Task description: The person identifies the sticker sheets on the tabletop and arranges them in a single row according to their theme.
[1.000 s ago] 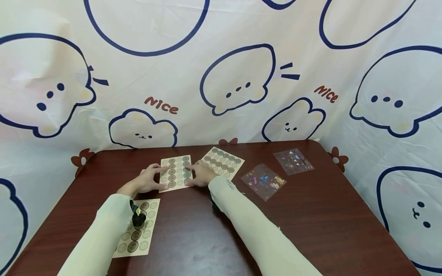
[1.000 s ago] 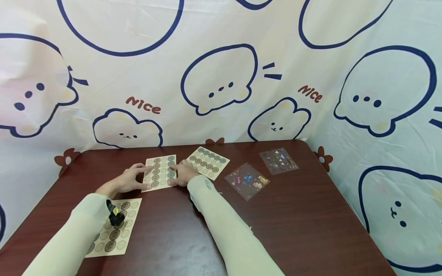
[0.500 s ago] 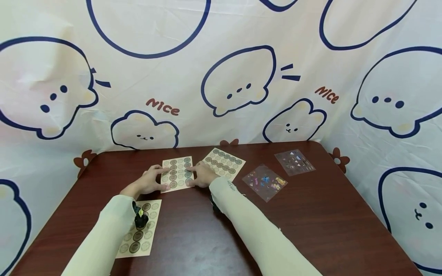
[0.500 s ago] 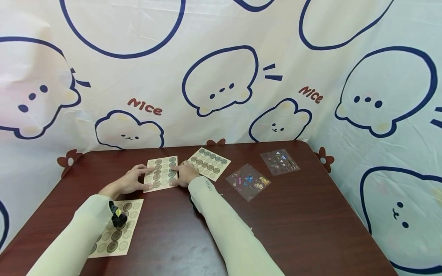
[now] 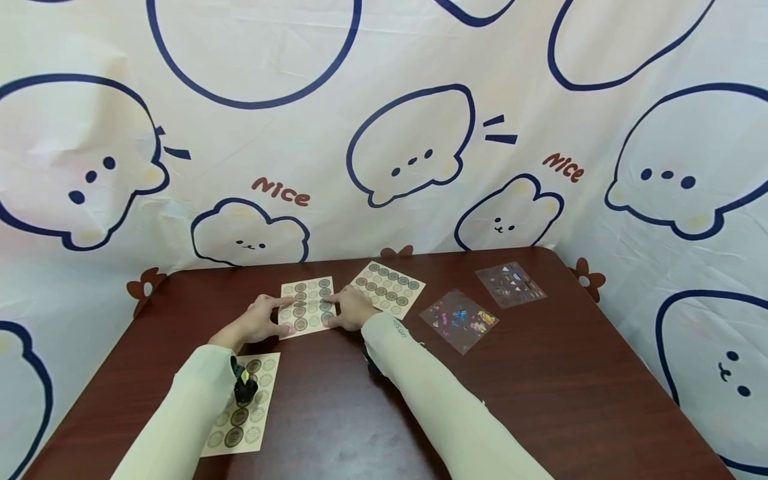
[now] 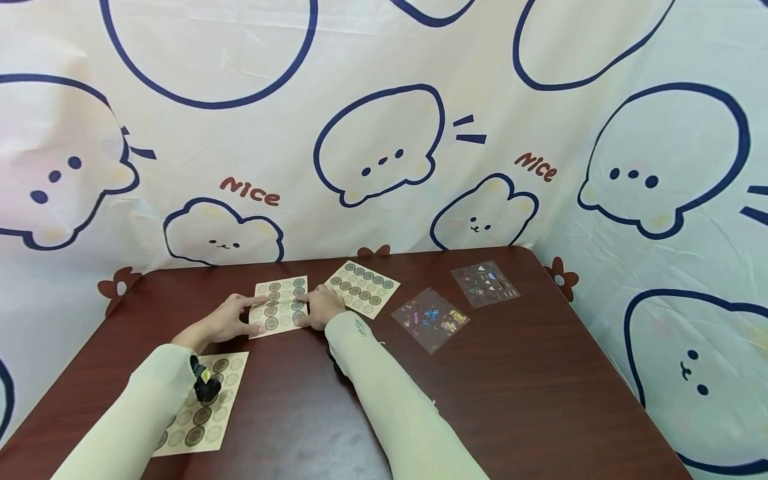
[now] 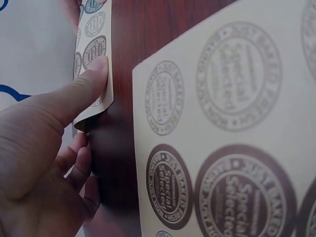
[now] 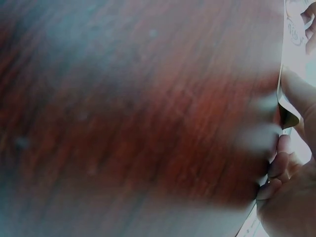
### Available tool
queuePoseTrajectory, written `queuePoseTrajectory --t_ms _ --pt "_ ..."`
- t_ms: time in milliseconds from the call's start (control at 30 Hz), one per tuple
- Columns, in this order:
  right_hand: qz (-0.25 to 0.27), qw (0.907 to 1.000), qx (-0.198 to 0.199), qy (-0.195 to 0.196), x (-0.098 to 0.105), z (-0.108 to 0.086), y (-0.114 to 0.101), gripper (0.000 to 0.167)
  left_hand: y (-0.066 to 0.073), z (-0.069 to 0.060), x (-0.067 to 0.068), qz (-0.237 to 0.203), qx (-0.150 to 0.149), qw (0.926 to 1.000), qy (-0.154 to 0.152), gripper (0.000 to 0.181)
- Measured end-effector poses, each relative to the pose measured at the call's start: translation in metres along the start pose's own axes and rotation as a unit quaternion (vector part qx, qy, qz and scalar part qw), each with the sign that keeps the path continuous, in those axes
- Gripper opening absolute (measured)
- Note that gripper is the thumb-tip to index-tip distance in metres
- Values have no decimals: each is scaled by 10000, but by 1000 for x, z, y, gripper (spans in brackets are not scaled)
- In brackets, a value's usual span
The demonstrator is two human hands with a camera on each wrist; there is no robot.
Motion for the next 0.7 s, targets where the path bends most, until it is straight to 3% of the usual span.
queuePoseTrajectory --t_ms 267,700 --pt "93 10000 22 -5 0 0 -2 61 2 2 -2 -57 4 9999 -113 75" --pt "552 9984 77 -73 1 3 -7 63 3 3 0 15 -122 9999 -30 75"
Point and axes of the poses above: each hand's wrist, its own z-axis towards the middle knuckle, its own x-axis out of the back of the hand, y = z × x, the point moved 9 cm from there along z, towards the middle knuckle, and after that the axes turned 11 degrees about -z, right-handed, at the moved point
